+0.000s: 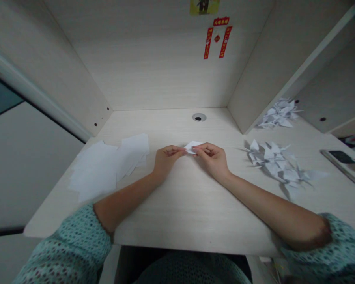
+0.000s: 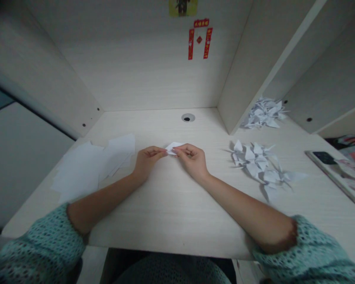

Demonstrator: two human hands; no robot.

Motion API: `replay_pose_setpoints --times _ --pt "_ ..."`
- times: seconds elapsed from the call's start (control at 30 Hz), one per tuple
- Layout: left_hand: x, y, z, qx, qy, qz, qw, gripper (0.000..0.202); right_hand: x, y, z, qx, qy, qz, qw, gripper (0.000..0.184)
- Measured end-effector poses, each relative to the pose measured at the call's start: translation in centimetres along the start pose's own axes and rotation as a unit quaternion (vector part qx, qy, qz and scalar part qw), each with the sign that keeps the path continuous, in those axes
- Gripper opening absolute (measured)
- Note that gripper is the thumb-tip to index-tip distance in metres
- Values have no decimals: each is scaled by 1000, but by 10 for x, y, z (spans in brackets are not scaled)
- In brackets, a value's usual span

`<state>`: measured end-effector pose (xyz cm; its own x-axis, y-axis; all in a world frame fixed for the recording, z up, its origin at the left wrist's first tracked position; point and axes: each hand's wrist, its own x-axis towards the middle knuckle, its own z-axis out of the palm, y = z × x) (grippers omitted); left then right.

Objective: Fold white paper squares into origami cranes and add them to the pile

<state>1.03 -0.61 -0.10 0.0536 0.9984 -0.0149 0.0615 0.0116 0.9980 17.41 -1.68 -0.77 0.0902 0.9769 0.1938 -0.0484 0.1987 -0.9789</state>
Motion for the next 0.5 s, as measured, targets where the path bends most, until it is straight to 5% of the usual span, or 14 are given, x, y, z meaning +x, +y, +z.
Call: replay_pose_setpoints --times 0.13,0.33,0.5 --pt "1 1 -1 10 10 16 1000 29 2 -1 0 11 22 17 1000 20" --pt "0 3 -1 26 -61 34 997 46 0 2 1 19 -6 0 1000 16" --pt "0 1 -1 7 -39 12 999 42 0 5 0 12 -31 -6 999 14"
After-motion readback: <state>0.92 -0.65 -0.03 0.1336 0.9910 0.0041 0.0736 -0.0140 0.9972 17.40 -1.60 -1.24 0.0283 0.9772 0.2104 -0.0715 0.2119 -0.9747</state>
